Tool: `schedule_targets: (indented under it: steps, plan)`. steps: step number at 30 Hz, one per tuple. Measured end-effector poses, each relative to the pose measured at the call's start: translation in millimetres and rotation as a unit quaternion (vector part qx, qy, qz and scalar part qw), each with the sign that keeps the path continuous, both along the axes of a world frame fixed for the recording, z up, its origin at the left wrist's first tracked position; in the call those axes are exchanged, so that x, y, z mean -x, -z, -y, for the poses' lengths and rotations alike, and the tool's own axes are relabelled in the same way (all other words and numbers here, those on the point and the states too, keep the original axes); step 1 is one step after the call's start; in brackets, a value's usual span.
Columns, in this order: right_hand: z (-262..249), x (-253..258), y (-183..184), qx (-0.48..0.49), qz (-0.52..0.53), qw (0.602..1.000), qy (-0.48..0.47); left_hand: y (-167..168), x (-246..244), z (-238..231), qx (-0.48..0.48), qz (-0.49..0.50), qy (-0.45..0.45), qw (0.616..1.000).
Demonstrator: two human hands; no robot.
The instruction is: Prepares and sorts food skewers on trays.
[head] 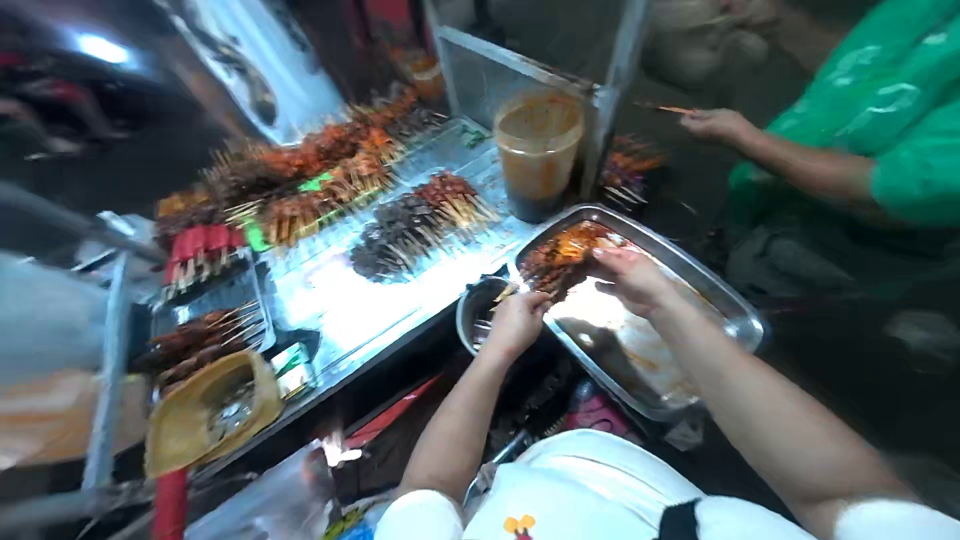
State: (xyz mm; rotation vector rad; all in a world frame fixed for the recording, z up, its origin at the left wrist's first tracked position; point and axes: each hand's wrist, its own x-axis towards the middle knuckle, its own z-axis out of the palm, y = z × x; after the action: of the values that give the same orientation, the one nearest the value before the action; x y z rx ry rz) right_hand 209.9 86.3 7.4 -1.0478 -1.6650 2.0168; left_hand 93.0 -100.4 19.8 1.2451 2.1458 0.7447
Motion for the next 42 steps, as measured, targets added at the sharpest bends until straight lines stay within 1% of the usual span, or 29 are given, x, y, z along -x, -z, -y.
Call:
schedule_targets:
  steps: [2, 3, 6, 8, 11, 12, 13, 14, 16, 18, 20, 21, 22, 23, 25, 26, 28, 29, 33, 35, 38, 40, 42]
  plan:
    - [-1, 5, -2, -0.021, 0.018, 1.0, -0.009, -4, 13, 3, -0.021, 0.024, -0.027, 0.999]
    - [-4, 5, -3, -0.031, 0.019, 0.999, -0.018, -7, 24, 5, -0.036, 0.039, -0.057, 0.997]
    - [-15, -4, -5, -0.062, 0.01, 0.998, -0.023, -7, 78, 12, -0.078, 0.075, -0.188, 0.976]
    - [-23, -12, -1, -0.074, 0.013, 0.997, -0.016, -1, 125, 16, -0.121, 0.08, -0.275, 0.95]
    - [-26, -19, 8, -0.078, 0.023, 0.997, -0.01, -3, 184, 18, -0.142, 0.151, -0.395, 0.895]
    - [-25, -20, 10, -0.077, 0.027, 0.997, -0.01, -3, 198, 18, -0.141, 0.17, -0.422, 0.88]
    - [-25, -21, 11, -0.077, 0.034, 0.996, -0.01, -4, 209, 20, -0.124, 0.173, -0.436, 0.874]
    - [-24, -22, 11, -0.077, 0.043, 0.996, -0.008, -5, 219, 24, -0.084, 0.142, -0.438, 0.884]
    - [-27, -29, 13, -0.084, 0.056, 0.995, 0.006, -11, 225, 29, 0.005, 0.007, -0.424, 0.906]
    - [-32, -39, 14, -0.084, 0.067, 0.994, 0.032, -21, 214, 24, -0.001, -0.096, -0.402, 0.911]
    - [-35, -44, 17, -0.083, 0.082, 0.992, 0.05, -32, 186, 7, -0.013, -0.147, -0.344, 0.927]
    - [-37, -45, 20, -0.086, 0.087, 0.991, 0.051, -32, 166, -4, -0.003, -0.147, -0.288, 0.946]
    - [-37, -45, 24, -0.092, 0.091, 0.991, 0.046, -29, 145, -17, 0.03, -0.133, -0.223, 0.965]
    - [-37, -44, 27, -0.096, 0.092, 0.991, 0.035, -21, 126, -29, 0.083, -0.114, -0.156, 0.978]
    - [-36, -44, 31, -0.109, 0.091, 0.99, 0.005, 4, 101, -50, 0.19, -0.081, -0.049, 0.977]
    - [-36, -45, 32, -0.117, 0.088, 0.989, -0.007, 17, 94, -56, 0.22, -0.075, -0.022, 0.972]
    - [-40, -52, 38, -0.139, 0.077, 0.987, -0.02, 36, 89, -61, 0.229, -0.083, -0.01, 0.97]
    - [-42, -55, 39, -0.143, 0.074, 0.987, -0.019, 37, 89, -61, 0.228, -0.082, -0.01, 0.97]
    - [-47, -68, 45, -0.118, 0.084, 0.99, 0.002, 38, 76, -55, 0.197, -0.073, 0.011, 0.978]
    - [-47, -72, 47, -0.107, 0.089, 0.99, 0.006, 34, 59, -55, 0.214, -0.071, 0.05, 0.973]
    - [-50, -78, 50, -0.094, 0.087, 0.992, 0.007, 25, 42, -55, 0.238, -0.029, 0.09, 0.967]
    - [-54, -83, 53, -0.093, 0.087, 0.992, 0.017, 24, 45, -51, 0.221, -0.007, 0.084, 0.972]
    - [-58, -90, 53, -0.093, 0.085, 0.992, 0.025, 24, 57, -47, 0.197, -0.016, 0.034, 0.98]
